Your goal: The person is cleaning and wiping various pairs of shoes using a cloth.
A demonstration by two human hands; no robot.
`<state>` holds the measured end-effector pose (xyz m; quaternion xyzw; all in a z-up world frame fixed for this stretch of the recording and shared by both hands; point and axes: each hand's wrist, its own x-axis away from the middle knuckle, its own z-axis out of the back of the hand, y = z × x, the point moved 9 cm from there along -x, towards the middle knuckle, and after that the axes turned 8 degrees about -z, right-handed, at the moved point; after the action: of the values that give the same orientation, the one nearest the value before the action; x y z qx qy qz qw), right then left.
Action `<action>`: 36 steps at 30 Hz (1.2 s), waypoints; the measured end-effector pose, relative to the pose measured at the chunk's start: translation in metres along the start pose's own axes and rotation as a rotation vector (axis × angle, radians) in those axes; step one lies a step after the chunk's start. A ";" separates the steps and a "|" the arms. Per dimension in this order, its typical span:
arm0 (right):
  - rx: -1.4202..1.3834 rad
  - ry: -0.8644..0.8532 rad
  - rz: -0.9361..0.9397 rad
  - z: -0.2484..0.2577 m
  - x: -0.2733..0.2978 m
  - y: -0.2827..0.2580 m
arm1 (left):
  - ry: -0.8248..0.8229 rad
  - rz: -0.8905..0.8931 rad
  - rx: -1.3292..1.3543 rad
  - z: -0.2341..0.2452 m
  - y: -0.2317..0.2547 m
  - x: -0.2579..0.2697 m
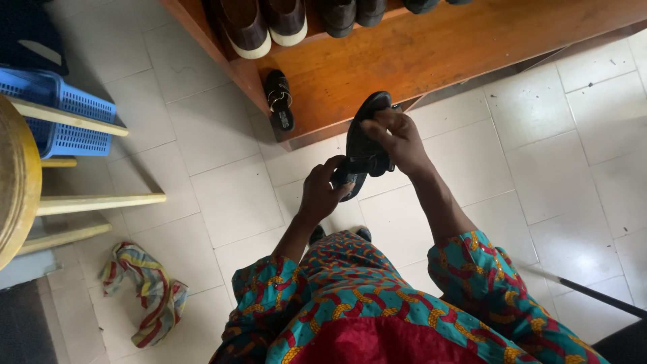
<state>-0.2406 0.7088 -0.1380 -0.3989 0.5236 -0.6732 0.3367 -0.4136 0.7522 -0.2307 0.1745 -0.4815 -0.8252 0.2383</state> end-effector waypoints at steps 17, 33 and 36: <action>0.243 0.212 0.162 -0.002 0.003 0.024 | -0.040 0.264 0.353 -0.031 -0.034 0.009; -0.375 -0.033 -0.774 -0.091 0.057 0.212 | 0.178 0.695 0.872 -0.085 -0.153 0.037; -0.417 -0.038 -0.798 -0.097 0.042 0.235 | 0.175 0.696 0.818 -0.094 -0.187 0.034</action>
<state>-0.3375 0.6614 -0.3717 -0.6414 0.4470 -0.6230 -0.0272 -0.4348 0.7451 -0.4418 0.1515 -0.7709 -0.4253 0.4492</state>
